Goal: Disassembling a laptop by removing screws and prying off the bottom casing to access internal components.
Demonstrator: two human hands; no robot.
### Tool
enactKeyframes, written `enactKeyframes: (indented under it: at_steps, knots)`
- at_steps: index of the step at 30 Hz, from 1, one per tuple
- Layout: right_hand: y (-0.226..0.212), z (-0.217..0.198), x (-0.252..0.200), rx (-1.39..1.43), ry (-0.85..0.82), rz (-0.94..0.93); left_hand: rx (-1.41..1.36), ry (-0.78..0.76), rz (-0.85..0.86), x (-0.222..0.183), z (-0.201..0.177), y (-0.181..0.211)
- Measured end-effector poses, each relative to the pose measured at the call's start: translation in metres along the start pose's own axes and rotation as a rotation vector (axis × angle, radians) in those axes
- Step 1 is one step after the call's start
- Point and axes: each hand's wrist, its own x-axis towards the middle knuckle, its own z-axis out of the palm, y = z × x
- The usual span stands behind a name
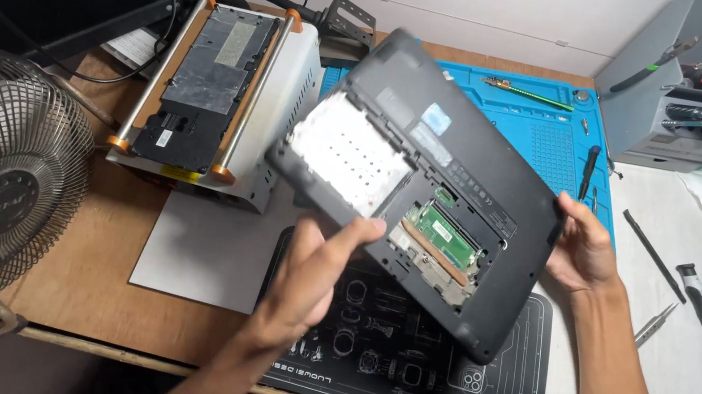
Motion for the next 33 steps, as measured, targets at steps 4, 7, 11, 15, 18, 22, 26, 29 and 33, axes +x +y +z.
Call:
enactKeyframes:
  at_steps: [4, 7, 11, 15, 18, 22, 26, 29, 33]
  knots:
    - [0.0, 0.049, -0.013, -0.268, -0.128, 0.074, 0.21, -0.022, 0.098, 0.021, 0.008, 0.055]
    - [0.015, 0.044, -0.009, -0.444, -0.156, -0.015, 0.294, -0.027, 0.296, 0.042, 0.018, 0.08]
    - [0.019, 0.072, -0.005, -0.507, -0.287, 0.018, 0.566, -0.194, 0.617, 0.083, 0.013, 0.093]
    - [0.029, 0.086, -0.002, -0.677, -0.193, -0.11, 0.623, -0.235, 0.846, 0.115, 0.029, 0.097]
    - [0.031, 0.089, -0.001, -0.625, -0.171, -0.178, 0.726, -0.199, 0.91, 0.114, 0.053, 0.098]
    - [0.028, 0.097, -0.004, -0.597, -0.051, -0.276, 1.014, -0.075, 0.892, 0.119, 0.08, 0.089]
    - [0.029, 0.082, 0.004, -0.532, 0.194, -0.485, 1.237, -0.207, 0.953, 0.12, 0.09, 0.088]
    - [0.027, 0.076, 0.007, -0.545, 0.346, -0.712, 1.329, -0.251, 1.055, 0.121, 0.086, 0.081]
    - [0.021, 0.097, -0.001, -1.045, 0.443, -0.856, 1.463, -0.216, 1.162, 0.131, 0.082, 0.06]
